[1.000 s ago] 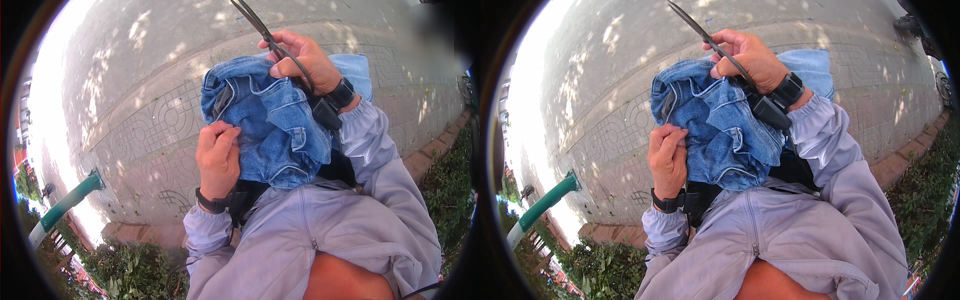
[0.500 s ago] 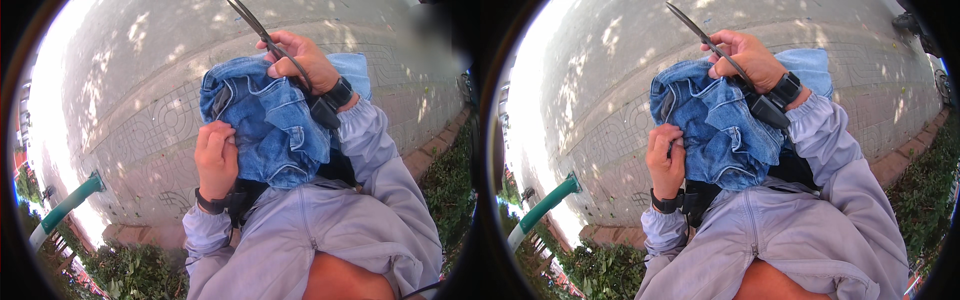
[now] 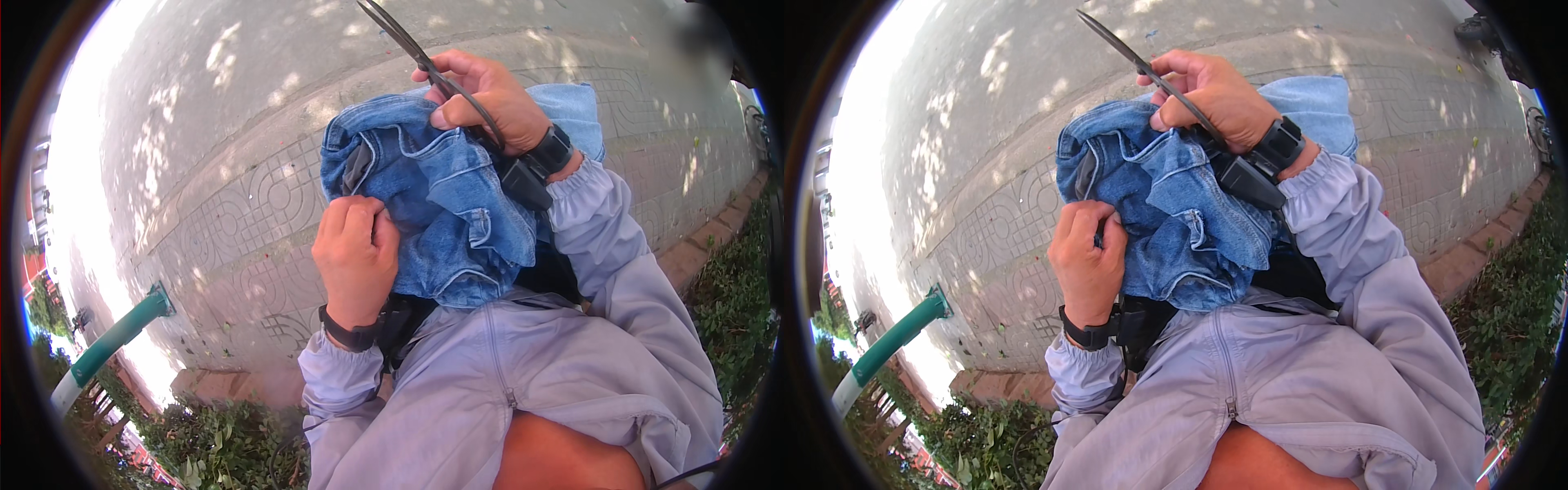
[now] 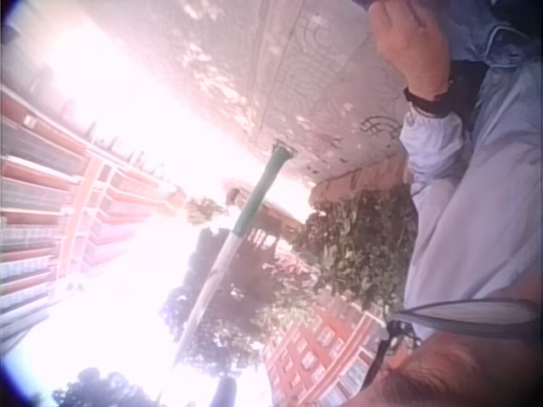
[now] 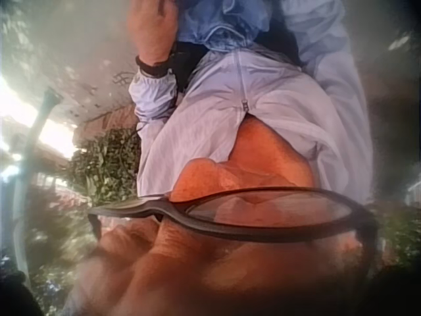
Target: Trimming a pair of denim jeans with scissors while sitting outdoors.
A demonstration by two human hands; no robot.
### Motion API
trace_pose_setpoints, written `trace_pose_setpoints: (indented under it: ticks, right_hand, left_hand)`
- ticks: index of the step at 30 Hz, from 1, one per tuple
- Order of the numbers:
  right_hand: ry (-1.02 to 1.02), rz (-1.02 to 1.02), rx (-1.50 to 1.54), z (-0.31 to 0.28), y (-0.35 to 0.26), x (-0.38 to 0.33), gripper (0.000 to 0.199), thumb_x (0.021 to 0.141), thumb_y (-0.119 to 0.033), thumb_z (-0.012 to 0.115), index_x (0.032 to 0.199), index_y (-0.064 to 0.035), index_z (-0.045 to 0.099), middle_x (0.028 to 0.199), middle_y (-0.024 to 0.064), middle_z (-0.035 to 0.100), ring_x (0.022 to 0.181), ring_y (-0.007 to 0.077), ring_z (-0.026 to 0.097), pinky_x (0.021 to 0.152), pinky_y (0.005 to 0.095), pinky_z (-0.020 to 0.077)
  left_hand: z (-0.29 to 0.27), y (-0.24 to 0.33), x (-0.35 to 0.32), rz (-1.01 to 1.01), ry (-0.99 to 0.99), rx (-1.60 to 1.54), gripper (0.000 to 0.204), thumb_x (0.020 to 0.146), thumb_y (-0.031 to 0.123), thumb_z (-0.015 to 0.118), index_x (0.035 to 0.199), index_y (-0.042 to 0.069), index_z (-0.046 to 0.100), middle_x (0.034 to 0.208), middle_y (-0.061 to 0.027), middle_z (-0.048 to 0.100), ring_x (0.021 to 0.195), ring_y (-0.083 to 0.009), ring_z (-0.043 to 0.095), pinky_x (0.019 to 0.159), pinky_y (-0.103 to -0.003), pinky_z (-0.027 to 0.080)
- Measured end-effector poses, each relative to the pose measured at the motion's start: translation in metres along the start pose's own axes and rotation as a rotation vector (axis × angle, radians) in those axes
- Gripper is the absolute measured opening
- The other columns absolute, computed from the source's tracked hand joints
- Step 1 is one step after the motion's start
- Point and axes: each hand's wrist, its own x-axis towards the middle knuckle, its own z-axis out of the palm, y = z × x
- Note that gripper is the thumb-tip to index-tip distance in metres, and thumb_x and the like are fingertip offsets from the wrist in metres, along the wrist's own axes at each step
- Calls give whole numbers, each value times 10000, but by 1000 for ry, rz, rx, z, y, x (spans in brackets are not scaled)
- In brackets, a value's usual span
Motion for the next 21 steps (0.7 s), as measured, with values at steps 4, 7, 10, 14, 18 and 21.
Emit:
trace_pose_setpoints:
  ticks: [4, 7, 10, 14, 18, 21]
  right_hand:
    - [5, -4, -3, 1, 0, 0, 552, 714, -43, 732, 1247, -18, 594, 1057, 1, 585, 953, 77, 540, 849, 211, 472]
    - [6, 1, -11, 1, 0, 0, 556, 714, -49, 734, 1251, -17, 590, 1094, 1, 583, 969, 81, 535, 867, 216, 472]
    - [7, -7, -15, 2, 0, 0, 557, 715, -54, 736, 1251, -16, 589, 1106, 0, 583, 971, 82, 533, 876, 220, 472]
    - [13, -26, -10, 2, 2, 1, 551, 714, -56, 735, 1245, -18, 594, 1089, -2, 582, 965, 78, 532, 873, 220, 470]
    - [12, -18, -16, 0, 5, 2, 546, 713, -55, 734, 1240, -18, 598, 1068, -6, 581, 958, 73, 531, 861, 214, 470]
    - [16, -50, -29, -1, 6, 2, 638, 700, -46, 748, 1298, 50, 546, 1014, 80, 649, 857, 114, 608, 695, 219, 471]
  left_hand:
    - [-1, 1, 3, 15, -3, 10, 98, 774, -39, 648, 863, 1, 648, 859, -131, 650, 754, -296, 653, 671, -349, 511]
    - [0, 2, 2, 2, -7, -5, 108, 754, -28, 653, 851, 15, 631, 849, -123, 627, 767, -328, 625, 666, -399, 494]
    - [-2, 3, 4, -4, -19, -2, 103, 755, -29, 647, 846, 15, 625, 839, -122, 623, 754, -327, 622, 657, -400, 491]
    - [-2, 3, 5, 14, -33, 28, 82, 760, -35, 635, 829, 3, 616, 836, -125, 628, 738, -315, 625, 652, -378, 496]
    - [-3, 1, 3, 34, -50, 10, 96, 737, -43, 621, 816, 3, 592, 835, -124, 614, 745, -335, 599, 659, -407, 487]
    - [-3, 0, 3, 37, -40, -9, 103, 730, -54, 612, 818, -6, 588, 845, -135, 617, 755, -343, 602, 671, -412, 490]
